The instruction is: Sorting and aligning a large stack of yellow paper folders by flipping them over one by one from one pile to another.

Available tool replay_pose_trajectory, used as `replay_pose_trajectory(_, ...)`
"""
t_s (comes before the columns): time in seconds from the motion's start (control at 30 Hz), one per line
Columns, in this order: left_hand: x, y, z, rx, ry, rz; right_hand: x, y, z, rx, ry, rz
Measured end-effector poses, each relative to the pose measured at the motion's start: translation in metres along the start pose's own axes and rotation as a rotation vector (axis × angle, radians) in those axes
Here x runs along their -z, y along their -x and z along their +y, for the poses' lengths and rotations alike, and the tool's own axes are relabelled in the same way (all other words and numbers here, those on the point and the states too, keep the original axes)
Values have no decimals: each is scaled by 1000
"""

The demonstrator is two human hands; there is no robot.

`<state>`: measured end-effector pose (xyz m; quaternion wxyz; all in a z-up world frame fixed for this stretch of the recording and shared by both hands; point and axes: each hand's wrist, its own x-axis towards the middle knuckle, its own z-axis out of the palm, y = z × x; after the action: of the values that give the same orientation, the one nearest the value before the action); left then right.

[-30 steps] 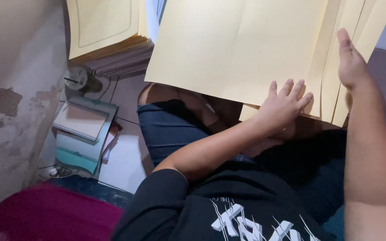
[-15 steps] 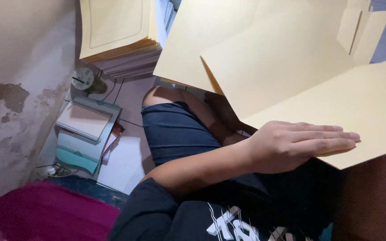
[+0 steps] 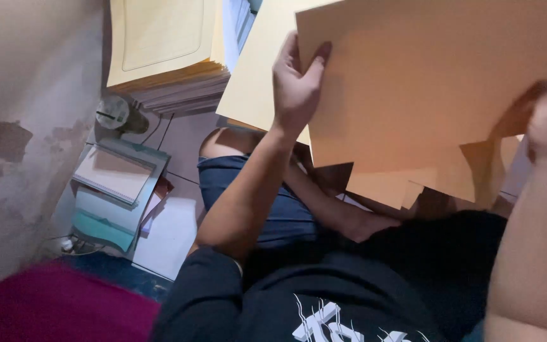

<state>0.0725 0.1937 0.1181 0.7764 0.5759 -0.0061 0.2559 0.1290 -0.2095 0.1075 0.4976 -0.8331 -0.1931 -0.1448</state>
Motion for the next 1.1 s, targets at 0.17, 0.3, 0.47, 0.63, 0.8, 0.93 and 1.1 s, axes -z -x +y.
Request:
replay_pose_trajectory(0.17,41,-49,-101,98,-43,106,-65,-17,87,-163,516,19)
replay_pose_trajectory(0.3,51,-23,-108,87,-555,125,-98,-4,72,-60,818,-35)
replay_pose_trajectory(0.47,12,60,-90,-263,-1287,-345,-113,5,41,108,953,36)
replay_pose_trajectory(0.63,-25,71,-113,-219,-1510,-657,-154,-14,-9,-131,841,-546)
replay_pose_trajectory(0.8,-34,9,-140,16,-1519,-604,-207,-36,-6,114,661,-624)
replay_pose_trajectory(0.93,-32,-20,-143,130,-1519,-452,-226,-68,6,169,692,-630)
replay_pose_trajectory(1.1,-5,-48,-133,170,-1627,-336,-193,-100,-7,-100,724,-641)
